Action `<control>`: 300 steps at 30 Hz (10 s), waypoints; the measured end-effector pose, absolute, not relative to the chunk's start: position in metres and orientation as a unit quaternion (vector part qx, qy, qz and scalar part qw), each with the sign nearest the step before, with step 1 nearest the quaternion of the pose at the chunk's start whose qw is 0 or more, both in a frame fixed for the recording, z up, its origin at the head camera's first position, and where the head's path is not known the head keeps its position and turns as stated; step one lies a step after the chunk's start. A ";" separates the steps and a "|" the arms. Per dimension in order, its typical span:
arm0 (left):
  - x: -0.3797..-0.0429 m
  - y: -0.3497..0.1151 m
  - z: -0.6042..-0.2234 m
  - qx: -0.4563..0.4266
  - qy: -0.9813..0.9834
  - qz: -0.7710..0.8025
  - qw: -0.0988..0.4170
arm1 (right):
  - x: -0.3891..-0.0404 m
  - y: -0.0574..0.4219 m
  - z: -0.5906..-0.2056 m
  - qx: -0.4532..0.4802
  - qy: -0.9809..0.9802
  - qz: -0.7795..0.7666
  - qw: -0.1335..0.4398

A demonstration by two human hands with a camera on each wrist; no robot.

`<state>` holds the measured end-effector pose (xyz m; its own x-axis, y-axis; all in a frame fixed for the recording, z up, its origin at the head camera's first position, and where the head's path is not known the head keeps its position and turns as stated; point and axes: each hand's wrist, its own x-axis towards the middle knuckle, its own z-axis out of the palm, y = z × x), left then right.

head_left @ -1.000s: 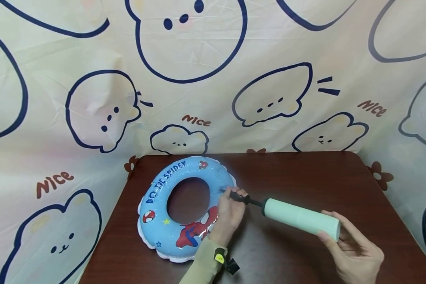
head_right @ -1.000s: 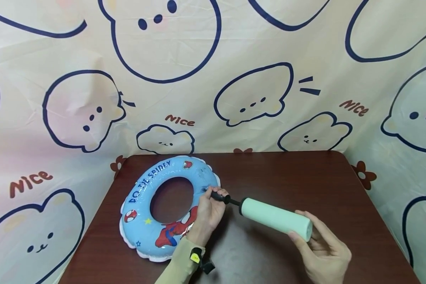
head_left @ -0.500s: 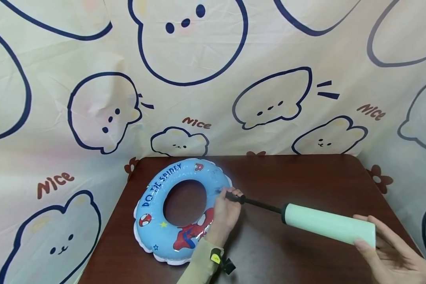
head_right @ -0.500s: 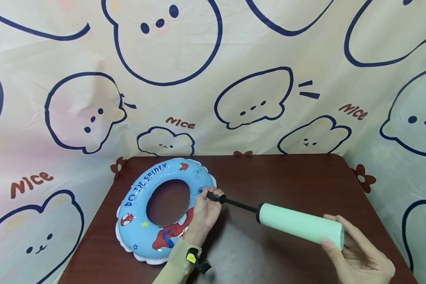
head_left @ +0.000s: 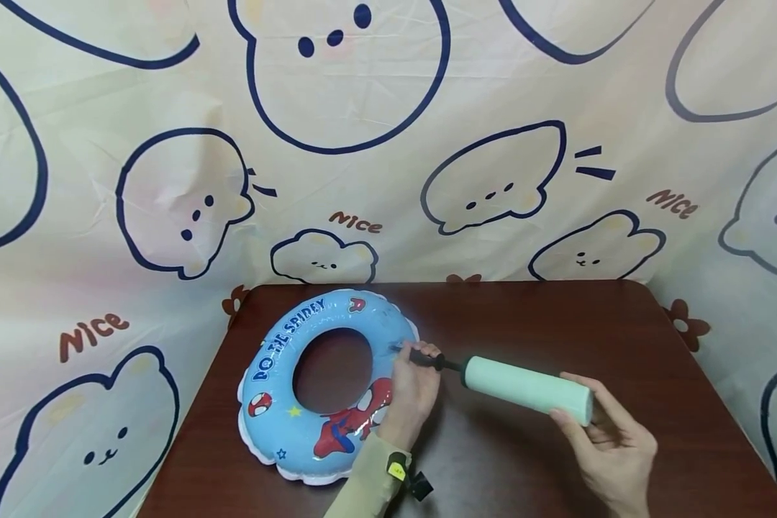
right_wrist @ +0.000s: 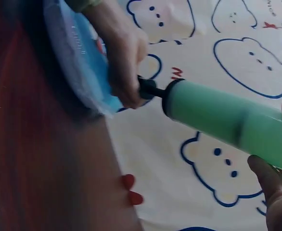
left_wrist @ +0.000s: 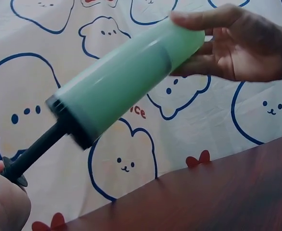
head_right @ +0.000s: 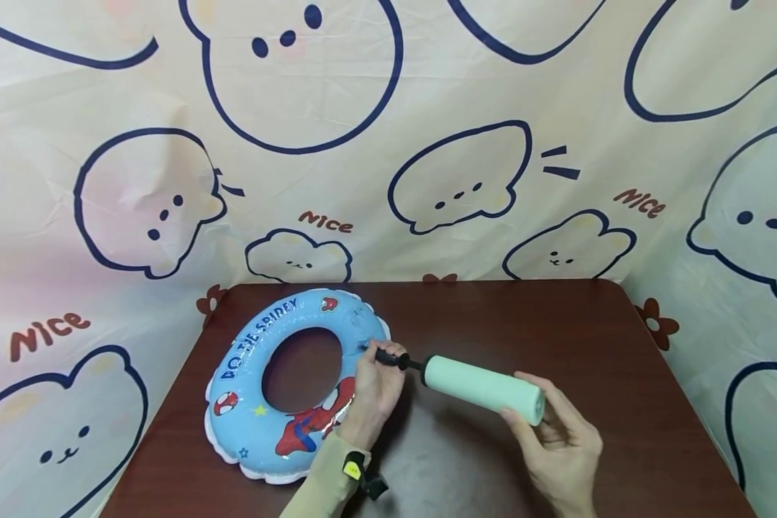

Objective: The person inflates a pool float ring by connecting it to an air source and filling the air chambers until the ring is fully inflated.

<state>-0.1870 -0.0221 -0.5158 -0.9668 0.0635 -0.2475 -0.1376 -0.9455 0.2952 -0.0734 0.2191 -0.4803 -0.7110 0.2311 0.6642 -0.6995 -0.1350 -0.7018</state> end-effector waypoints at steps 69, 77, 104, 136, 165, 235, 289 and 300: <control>-0.186 -0.024 -0.516 -0.114 0.149 0.980 0.061 | -0.050 0.256 -0.457 0.171 -0.617 0.703 0.310; -0.187 -0.023 -0.519 -0.124 0.155 0.978 0.062 | -0.078 0.215 -0.474 0.225 -0.661 0.657 0.286; -0.187 -0.024 -0.517 -0.130 0.148 0.979 0.053 | -0.077 0.213 -0.466 0.230 -0.626 0.682 0.299; -0.192 -0.024 -0.519 -0.134 0.138 0.981 0.029 | -0.026 0.281 -0.424 -0.048 -0.834 0.480 0.268; -0.190 -0.017 -0.519 -0.133 0.119 0.984 0.026 | -0.101 0.196 -0.478 0.242 -0.707 0.552 0.369; -0.189 -0.032 -0.515 -0.143 0.148 0.978 0.035 | -0.074 0.220 -0.472 0.203 -0.770 0.531 0.289; -0.185 -0.033 -0.502 -0.159 0.176 0.971 0.042 | -0.027 0.236 -0.425 0.071 -0.779 0.550 0.293; -0.188 -0.035 -0.507 -0.158 0.178 0.971 0.027 | -0.013 0.259 -0.396 0.000 -0.867 0.438 0.236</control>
<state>-0.1882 -0.0348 -0.5066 -0.9488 -0.0047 -0.3159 -0.1078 -0.9351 0.3376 -0.0125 0.2594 -0.3963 -0.8882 0.2068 0.4102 -0.2074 0.6162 -0.7598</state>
